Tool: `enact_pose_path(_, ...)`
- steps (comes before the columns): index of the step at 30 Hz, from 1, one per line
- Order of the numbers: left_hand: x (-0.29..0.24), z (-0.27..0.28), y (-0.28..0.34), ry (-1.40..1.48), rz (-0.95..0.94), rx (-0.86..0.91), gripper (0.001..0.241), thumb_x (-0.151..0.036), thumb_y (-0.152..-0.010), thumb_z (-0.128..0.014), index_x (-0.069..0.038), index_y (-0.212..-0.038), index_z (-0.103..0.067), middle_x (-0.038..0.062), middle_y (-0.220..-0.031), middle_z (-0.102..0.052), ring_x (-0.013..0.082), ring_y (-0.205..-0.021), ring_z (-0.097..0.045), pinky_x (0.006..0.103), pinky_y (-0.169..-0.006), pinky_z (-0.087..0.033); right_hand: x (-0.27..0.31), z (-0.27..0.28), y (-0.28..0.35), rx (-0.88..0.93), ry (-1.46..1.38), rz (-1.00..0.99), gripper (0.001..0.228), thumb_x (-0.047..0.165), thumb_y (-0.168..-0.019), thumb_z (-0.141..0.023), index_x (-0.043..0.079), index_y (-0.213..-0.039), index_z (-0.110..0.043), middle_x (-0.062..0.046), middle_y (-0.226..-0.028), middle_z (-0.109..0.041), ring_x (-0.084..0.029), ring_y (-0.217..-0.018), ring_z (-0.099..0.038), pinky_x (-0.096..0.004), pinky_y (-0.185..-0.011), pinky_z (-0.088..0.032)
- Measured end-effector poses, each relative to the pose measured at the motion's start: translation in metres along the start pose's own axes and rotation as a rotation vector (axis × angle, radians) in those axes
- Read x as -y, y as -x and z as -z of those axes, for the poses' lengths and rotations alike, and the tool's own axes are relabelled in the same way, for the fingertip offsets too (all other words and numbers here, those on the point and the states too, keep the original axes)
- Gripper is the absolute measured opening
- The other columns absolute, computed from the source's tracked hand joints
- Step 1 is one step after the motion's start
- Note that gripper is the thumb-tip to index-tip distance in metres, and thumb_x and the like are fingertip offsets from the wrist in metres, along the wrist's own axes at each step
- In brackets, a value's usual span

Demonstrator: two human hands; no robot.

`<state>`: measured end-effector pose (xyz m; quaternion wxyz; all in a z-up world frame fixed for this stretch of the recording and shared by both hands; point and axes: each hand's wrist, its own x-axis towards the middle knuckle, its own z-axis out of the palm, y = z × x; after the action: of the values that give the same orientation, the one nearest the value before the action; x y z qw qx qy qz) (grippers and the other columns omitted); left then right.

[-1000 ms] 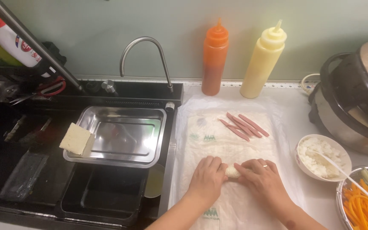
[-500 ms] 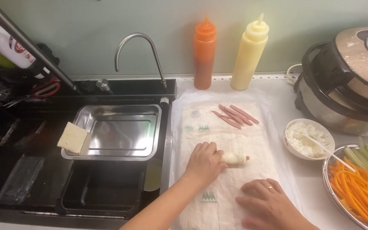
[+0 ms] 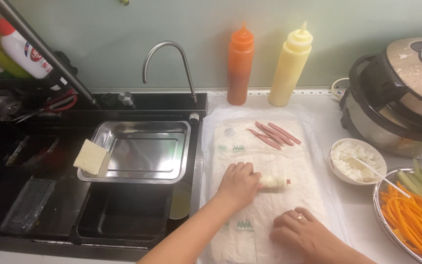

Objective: Preparing small sandwich rolls by applying sauce and ham to bread slices and rolling them tightly.

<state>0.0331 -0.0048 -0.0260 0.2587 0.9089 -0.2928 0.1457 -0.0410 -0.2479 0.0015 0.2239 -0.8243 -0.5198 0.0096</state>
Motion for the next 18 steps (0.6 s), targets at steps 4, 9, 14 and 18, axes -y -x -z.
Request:
enact_pose_path(4,0.005,0.001,-0.004,0.002,0.014,0.03,0.02,-0.024,-0.085,-0.075,-0.009,-0.099,-0.076,0.01,-0.098,-0.062,0.03,-0.102,-0.057,0.0448,-0.092,-0.043,0.0,-0.008,0.004,0.054,0.015,0.006,0.033,0.026,-0.077,-0.078,0.015,-0.108,-0.071,-0.007,-0.117,-0.062,-0.027,-0.118,-0.058,-0.046,-0.101,-0.039)
enact_pose_path(9,0.012,-0.003,-0.005,0.053,0.007,0.043,0.022,-0.027,-0.084,-0.075,-0.013,-0.1,-0.079,0.007,-0.093,-0.062,0.0284,-0.097,-0.058,0.0454,-0.088,-0.043,0.002,-0.002,-0.002,0.002,-0.133,-0.011,0.016,0.028,-0.078,-0.085,0.02,-0.085,-0.073,-0.001,-0.102,-0.066,-0.023,-0.101,-0.062,-0.04,-0.087,-0.045)
enact_pose_path(14,0.014,-0.005,-0.004,0.059,0.002,0.038,0.022,-0.029,-0.083,-0.076,-0.014,-0.099,-0.079,0.007,-0.094,-0.062,0.0277,-0.098,-0.059,0.0448,-0.088,-0.044,0.005,0.006,-0.015,0.096,-0.118,-0.051,0.019,0.029,-0.079,-0.084,0.017,-0.082,-0.069,-0.001,-0.094,-0.062,-0.025,-0.094,-0.06,-0.039,-0.08,-0.046)
enact_pose_path(18,0.014,-0.006,-0.003,0.03,0.0,0.028,0.022,-0.03,-0.083,-0.076,-0.016,-0.099,-0.079,0.006,-0.095,-0.062,0.0271,-0.099,-0.059,0.0445,-0.088,-0.045,0.017,0.012,-0.019,0.181,-0.095,-0.09,0.051,0.049,-0.067,-0.091,0.014,-0.093,-0.064,-0.006,-0.098,-0.058,-0.029,-0.098,-0.055,-0.043,-0.083,-0.042)
